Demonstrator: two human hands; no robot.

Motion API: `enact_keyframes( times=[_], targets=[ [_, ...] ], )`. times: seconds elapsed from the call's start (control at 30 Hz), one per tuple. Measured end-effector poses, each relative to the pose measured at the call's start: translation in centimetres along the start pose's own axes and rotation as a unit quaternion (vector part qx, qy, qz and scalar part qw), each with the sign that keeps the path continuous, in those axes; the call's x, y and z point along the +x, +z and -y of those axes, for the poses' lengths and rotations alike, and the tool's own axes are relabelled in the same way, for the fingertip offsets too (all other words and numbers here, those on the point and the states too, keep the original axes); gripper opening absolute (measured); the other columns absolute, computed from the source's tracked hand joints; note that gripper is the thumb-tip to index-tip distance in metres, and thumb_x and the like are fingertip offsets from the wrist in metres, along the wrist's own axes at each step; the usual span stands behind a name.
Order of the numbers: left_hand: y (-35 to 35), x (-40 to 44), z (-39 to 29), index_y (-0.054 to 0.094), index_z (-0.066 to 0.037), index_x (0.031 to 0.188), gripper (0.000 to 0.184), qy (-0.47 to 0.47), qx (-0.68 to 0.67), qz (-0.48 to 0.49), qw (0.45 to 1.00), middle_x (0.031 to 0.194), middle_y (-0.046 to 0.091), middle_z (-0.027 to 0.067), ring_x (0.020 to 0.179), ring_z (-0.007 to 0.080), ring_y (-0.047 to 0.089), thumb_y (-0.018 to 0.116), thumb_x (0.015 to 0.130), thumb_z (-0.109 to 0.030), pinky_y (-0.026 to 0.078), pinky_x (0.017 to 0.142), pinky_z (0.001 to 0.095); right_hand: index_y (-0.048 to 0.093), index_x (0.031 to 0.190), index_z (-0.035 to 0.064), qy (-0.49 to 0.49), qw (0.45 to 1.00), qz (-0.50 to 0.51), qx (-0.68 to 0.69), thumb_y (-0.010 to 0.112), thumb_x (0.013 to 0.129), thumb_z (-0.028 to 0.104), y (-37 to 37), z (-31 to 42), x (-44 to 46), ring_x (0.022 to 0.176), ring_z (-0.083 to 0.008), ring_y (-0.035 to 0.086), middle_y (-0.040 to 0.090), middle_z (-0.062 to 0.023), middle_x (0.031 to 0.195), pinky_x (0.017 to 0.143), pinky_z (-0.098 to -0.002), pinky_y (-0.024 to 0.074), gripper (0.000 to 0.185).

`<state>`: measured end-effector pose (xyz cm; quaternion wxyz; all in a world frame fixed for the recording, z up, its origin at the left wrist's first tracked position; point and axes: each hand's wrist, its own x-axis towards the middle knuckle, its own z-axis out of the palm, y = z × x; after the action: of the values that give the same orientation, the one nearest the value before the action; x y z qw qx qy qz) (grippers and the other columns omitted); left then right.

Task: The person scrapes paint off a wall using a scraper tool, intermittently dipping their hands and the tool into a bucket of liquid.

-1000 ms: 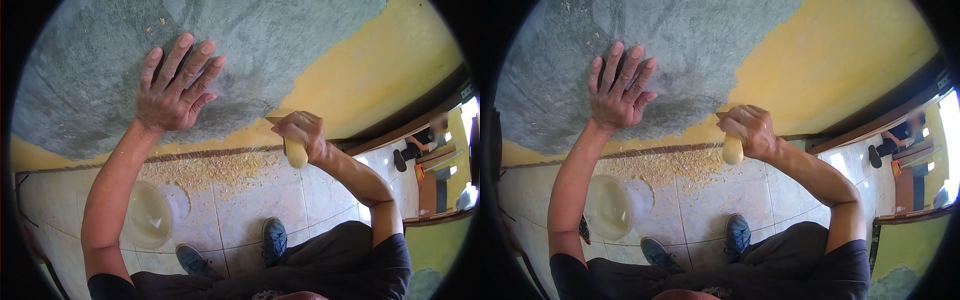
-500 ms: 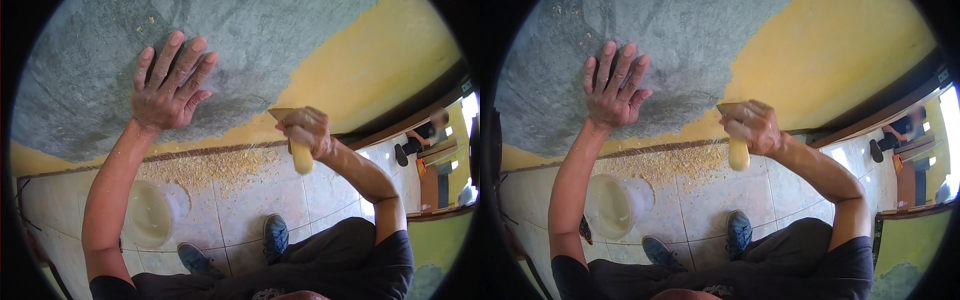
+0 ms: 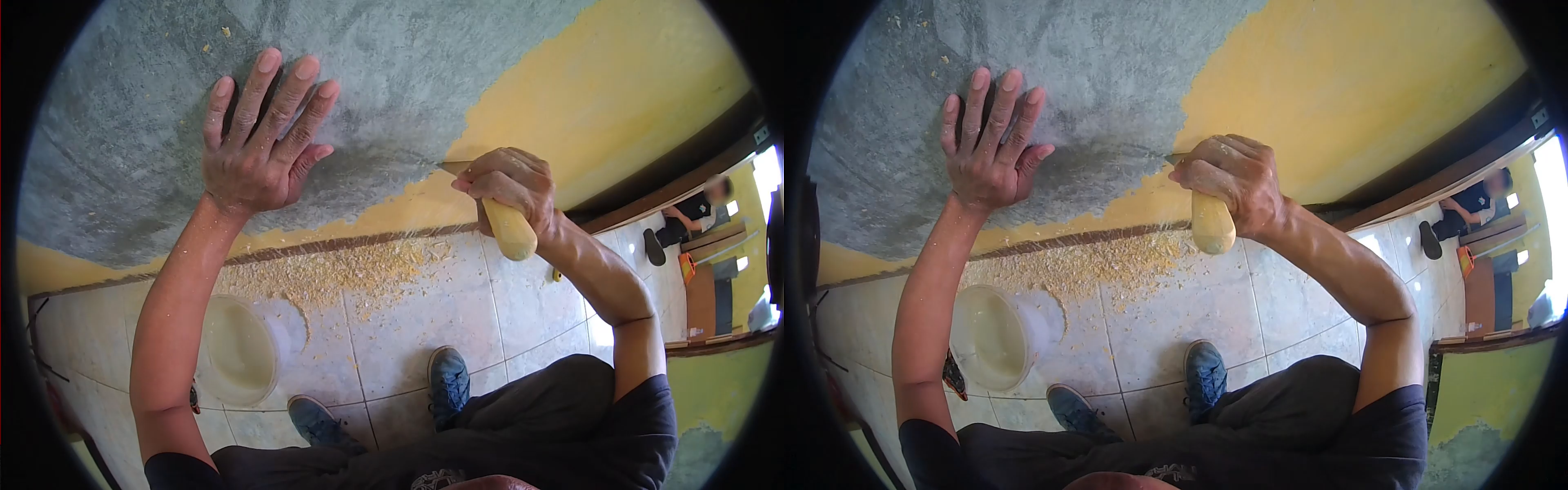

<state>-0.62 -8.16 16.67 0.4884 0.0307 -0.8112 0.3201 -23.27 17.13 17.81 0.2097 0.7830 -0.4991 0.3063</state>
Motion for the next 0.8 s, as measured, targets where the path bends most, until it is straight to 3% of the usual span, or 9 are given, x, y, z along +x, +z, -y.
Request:
enact_keyframes(
  times=[0.43,0.5,0.63,0.8],
  targets=[
    [0.3,-0.1,0.1,0.052,-0.022,0.149,0.054,-0.002,-0.013,-0.011,1.0,0.157,0.046,0.0014,0.149,0.0285,0.036,0.034,0.107,-0.051,0.016,0.124,0.0477,0.064,0.083,0.0091,-0.029,0.998,0.039,-0.043,0.072,0.066,0.016,1.6,0.7,-1.3,0.069,-0.0234,0.068,0.069,-0.0068,0.084,0.058,-0.036,0.0521,0.02],
    [0.2,-0.1,0.0,0.052,-0.022,0.149,0.054,-0.001,-0.006,-0.005,1.0,0.157,0.046,0.0011,0.149,0.0282,0.036,0.034,0.106,-0.052,0.015,0.124,0.0477,0.063,0.081,0.0095,-0.018,1.0,0.002,-0.018,0.071,0.066,0.014,0.5,1.3,-0.2,0.069,-0.0233,0.068,0.069,-0.0061,0.084,0.059,-0.0357,0.0519,0.018],
    [0.2,0.0,0.0,0.052,-0.023,0.148,0.054,-0.002,-0.003,-0.006,1.0,0.157,0.046,-0.0001,0.148,0.0272,0.036,0.034,0.106,-0.052,0.014,0.124,0.0475,0.063,0.079,0.0088,-0.003,0.997,0.07,-0.019,0.071,0.066,0.015,2.9,0.6,-2.1,0.068,-0.0229,0.068,0.069,-0.006,0.084,0.056,-0.0362,0.0507,0.016],
    [0.0,-0.2,0.0,0.052,-0.025,0.148,0.054,-0.002,0.004,0.005,1.0,0.157,0.046,-0.0006,0.148,0.0267,0.037,0.033,0.106,-0.053,0.014,0.124,0.0468,0.062,0.076,0.008,-0.029,0.999,-0.015,-0.002,0.071,0.065,0.015,2.3,0.7,-0.6,0.066,-0.0212,0.067,0.067,-0.0056,0.081,0.054,-0.0348,0.0502,0.016]
  ],
)
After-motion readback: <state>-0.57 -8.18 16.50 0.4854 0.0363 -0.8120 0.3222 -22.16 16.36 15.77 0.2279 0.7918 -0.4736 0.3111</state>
